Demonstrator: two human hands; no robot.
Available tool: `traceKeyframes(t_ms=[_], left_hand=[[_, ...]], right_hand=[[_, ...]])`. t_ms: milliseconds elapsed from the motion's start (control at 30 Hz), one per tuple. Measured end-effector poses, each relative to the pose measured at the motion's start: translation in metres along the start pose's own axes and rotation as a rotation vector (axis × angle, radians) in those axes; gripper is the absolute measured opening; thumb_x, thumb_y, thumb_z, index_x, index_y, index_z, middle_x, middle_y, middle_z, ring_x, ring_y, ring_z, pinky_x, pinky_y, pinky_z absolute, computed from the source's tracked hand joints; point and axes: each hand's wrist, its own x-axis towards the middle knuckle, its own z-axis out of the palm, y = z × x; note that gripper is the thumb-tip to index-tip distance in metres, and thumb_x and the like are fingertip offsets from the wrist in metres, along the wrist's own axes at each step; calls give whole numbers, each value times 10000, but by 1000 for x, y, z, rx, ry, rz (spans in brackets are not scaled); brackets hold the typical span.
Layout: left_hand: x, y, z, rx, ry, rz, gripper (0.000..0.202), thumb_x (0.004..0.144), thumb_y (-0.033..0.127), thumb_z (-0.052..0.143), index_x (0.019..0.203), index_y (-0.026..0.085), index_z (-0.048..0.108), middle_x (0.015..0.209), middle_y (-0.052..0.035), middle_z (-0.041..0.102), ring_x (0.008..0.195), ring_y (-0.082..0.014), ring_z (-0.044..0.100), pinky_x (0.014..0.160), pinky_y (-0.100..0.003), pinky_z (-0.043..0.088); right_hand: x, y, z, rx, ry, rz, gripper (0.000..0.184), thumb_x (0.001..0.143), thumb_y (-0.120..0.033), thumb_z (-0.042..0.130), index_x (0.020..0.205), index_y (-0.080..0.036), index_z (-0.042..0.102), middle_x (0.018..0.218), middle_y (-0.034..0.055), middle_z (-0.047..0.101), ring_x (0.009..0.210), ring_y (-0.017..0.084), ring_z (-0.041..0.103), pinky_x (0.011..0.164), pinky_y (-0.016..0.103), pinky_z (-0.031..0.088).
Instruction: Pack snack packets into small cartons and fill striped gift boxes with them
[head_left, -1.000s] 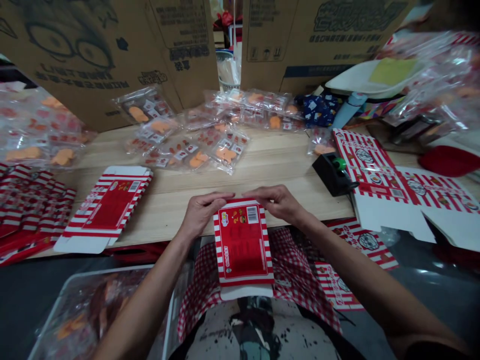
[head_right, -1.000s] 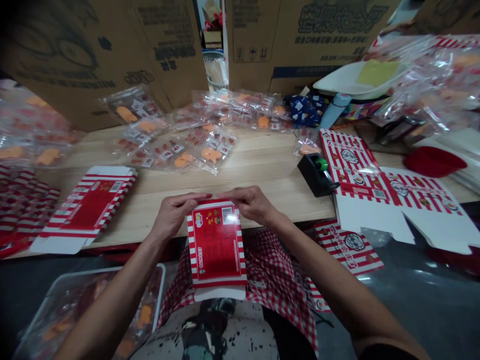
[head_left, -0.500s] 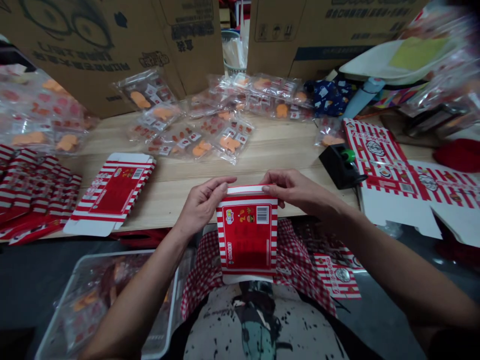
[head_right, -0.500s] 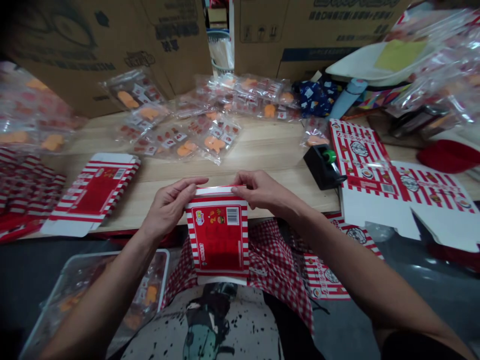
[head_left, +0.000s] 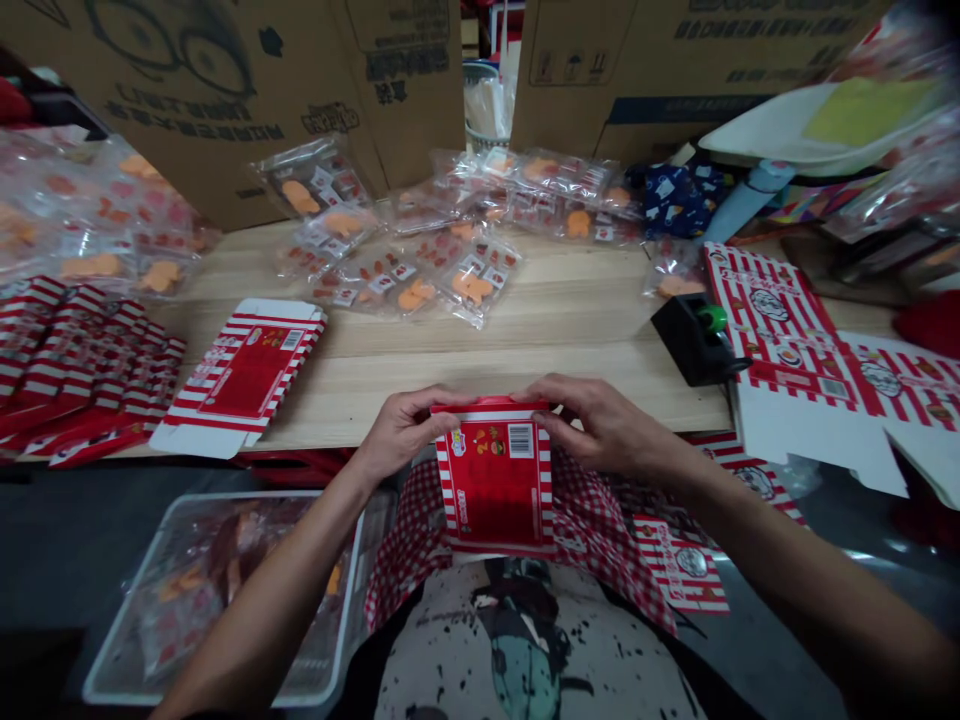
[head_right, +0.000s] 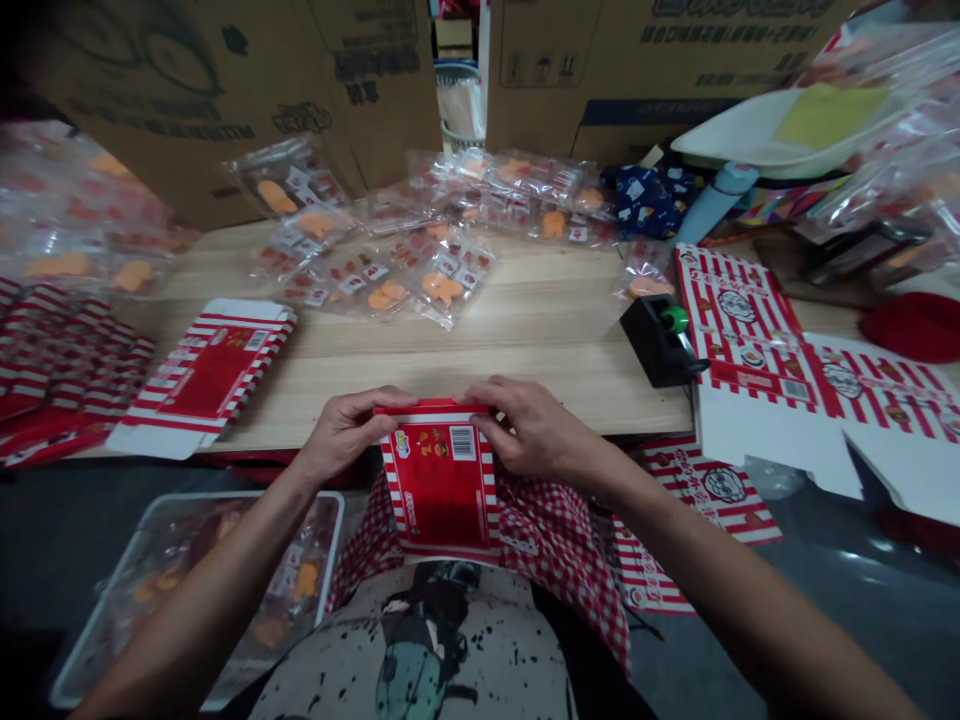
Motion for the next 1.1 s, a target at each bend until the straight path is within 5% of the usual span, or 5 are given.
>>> traceKeyframes(t_ms=[300,400,633,867,1100], left_hand=[[17,56,6,225,-14,-29,314,780,469,803,1008,257,841,992,-62,812,838,-221,747,713,-258,586],[27,61,-1,304,138,-92,364,708,557,817,930,270,850,978,-47,820,860,-278,763,742,-331,633],[43,40,-8,243,331,-232,362,550,632,863,784,359,832,864,15,819,839,-327,774,686,-441,675],[50,39,18,106,253,-289,431,510,541,919,810,241,845,895,-66,821,805,-257,775,694,-264,643],[54,43,11,81,268,-257,383,589,480,923,852,226,808,812,-10,803,587,-161,680,504,-211,566]], right_hand=[[17,-8,16,271,309,88,58,875,-160,612,841,-182,654,758,-15,646,695,120,577,644,241,447],[21,22,-17,224,188,130,188,928,-168,569,1054,-199,706,921,12,707,770,121,632,695,243,500],[-59,129,-117,-390,680,837,661,785,-134,682,1422,-106,507,1331,246,589,1298,447,496,1087,621,385],[-75,151,-83,-252,688,837,829,737,-211,741,1484,-97,400,1426,255,534,1345,408,489,1121,534,399],[-88,153,-95,170,742,1014,233,848,-391,692,906,-173,632,710,55,661,659,219,691,508,265,504]])
